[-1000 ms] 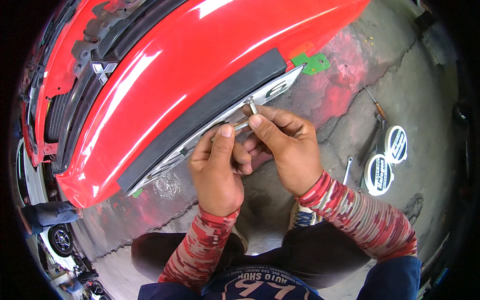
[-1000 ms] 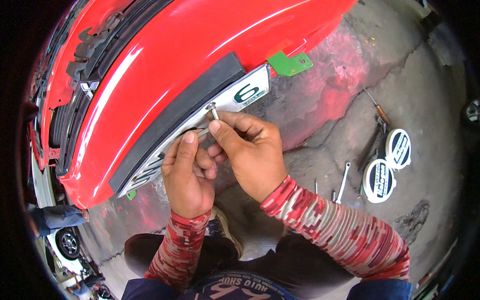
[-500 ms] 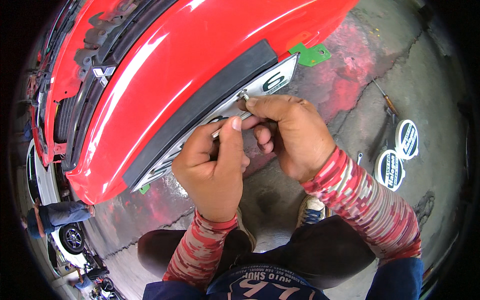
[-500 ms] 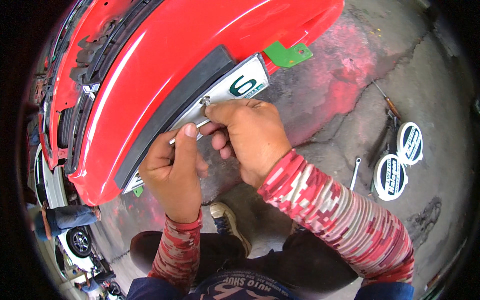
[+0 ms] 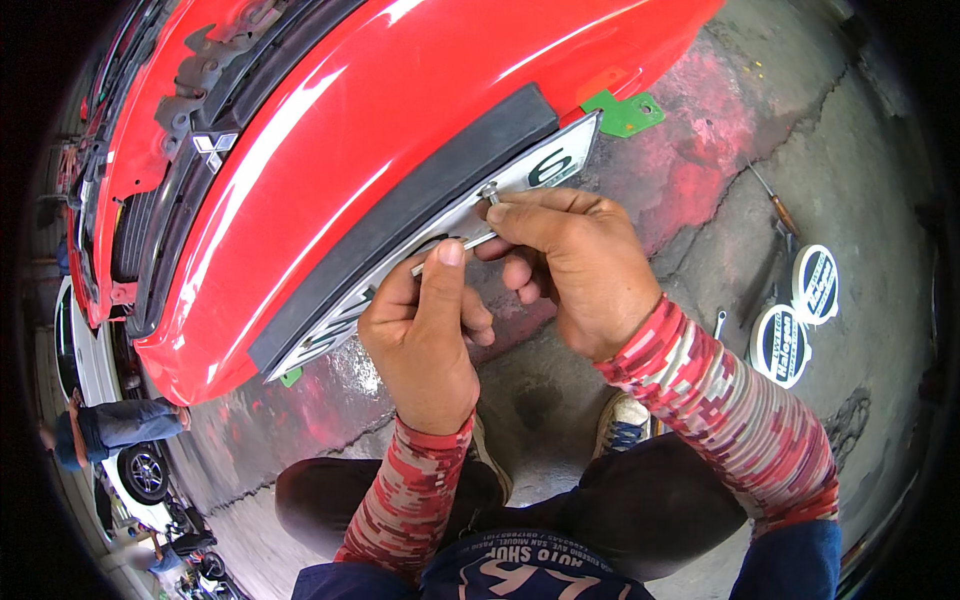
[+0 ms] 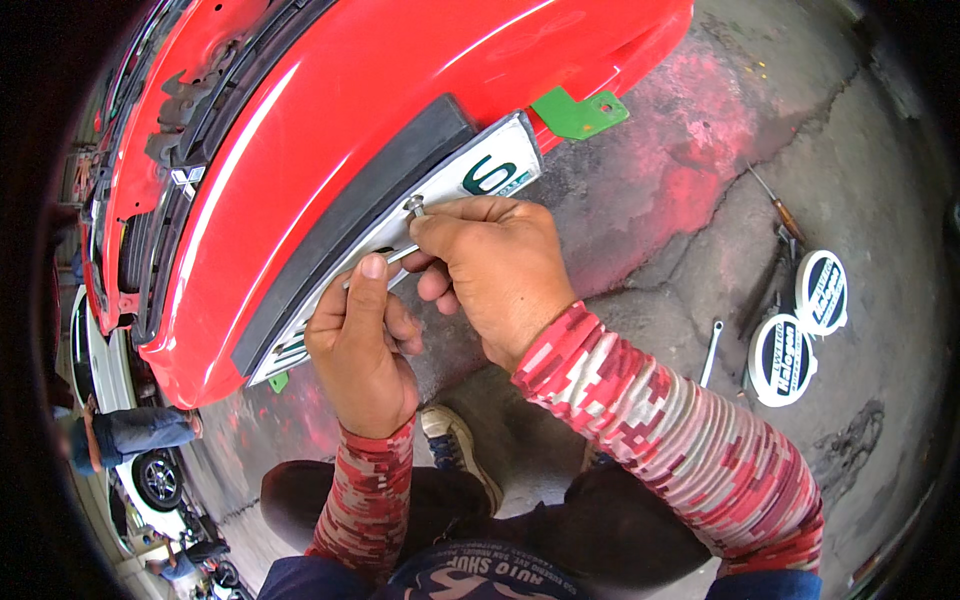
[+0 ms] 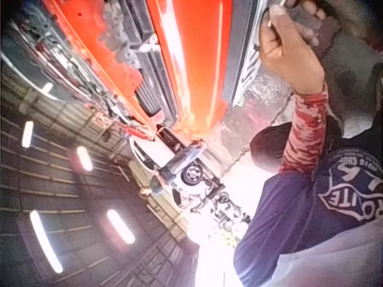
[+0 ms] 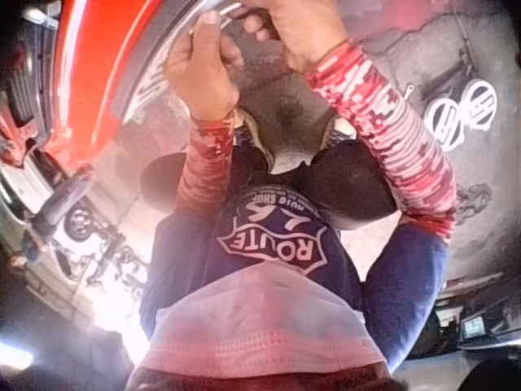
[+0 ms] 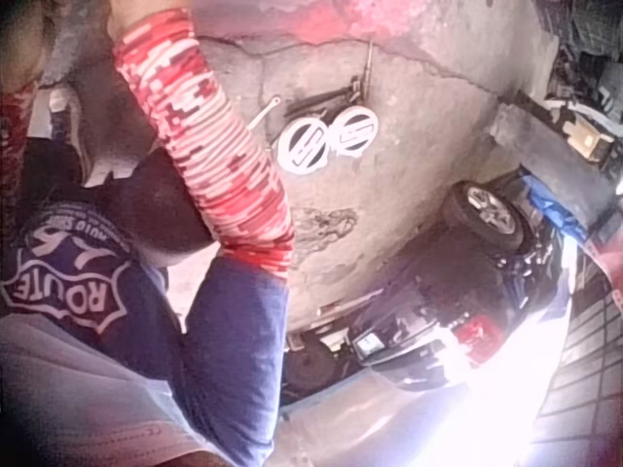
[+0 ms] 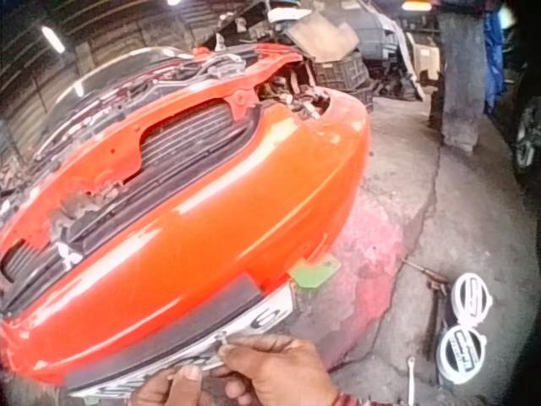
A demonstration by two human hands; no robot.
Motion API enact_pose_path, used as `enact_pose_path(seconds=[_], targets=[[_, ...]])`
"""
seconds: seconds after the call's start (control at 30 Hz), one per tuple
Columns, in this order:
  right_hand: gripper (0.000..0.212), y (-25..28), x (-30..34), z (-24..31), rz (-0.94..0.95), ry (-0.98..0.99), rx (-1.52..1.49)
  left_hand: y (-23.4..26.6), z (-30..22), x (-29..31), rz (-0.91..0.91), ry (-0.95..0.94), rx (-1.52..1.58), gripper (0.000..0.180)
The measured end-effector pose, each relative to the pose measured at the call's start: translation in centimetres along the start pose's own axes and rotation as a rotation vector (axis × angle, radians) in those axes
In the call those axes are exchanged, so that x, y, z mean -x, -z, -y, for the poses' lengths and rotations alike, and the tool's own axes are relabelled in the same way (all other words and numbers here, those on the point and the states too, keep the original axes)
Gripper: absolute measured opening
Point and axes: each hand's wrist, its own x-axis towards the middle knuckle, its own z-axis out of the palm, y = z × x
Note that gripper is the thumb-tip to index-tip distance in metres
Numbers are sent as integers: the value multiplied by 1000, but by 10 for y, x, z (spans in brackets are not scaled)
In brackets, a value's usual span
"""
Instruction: The person removes a license plate from the front bumper of a red car using a screwdriver. They unscrew the fasteners, detach the plate, and place it on the floor.
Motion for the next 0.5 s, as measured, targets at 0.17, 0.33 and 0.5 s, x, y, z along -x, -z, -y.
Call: enact_pose_path(seconds=[0.17,0.33,0.5], targets=[[22,3,-4,11,24,-73,42,-8,-16,9,23,-163,-185,17],[20,11,-17,12,92,-132,47,-19,-15,5,46,-388,-390,11],[21,16,-15,6,139,-217,-31,-13,-6,5,81,-565,-524,10]])
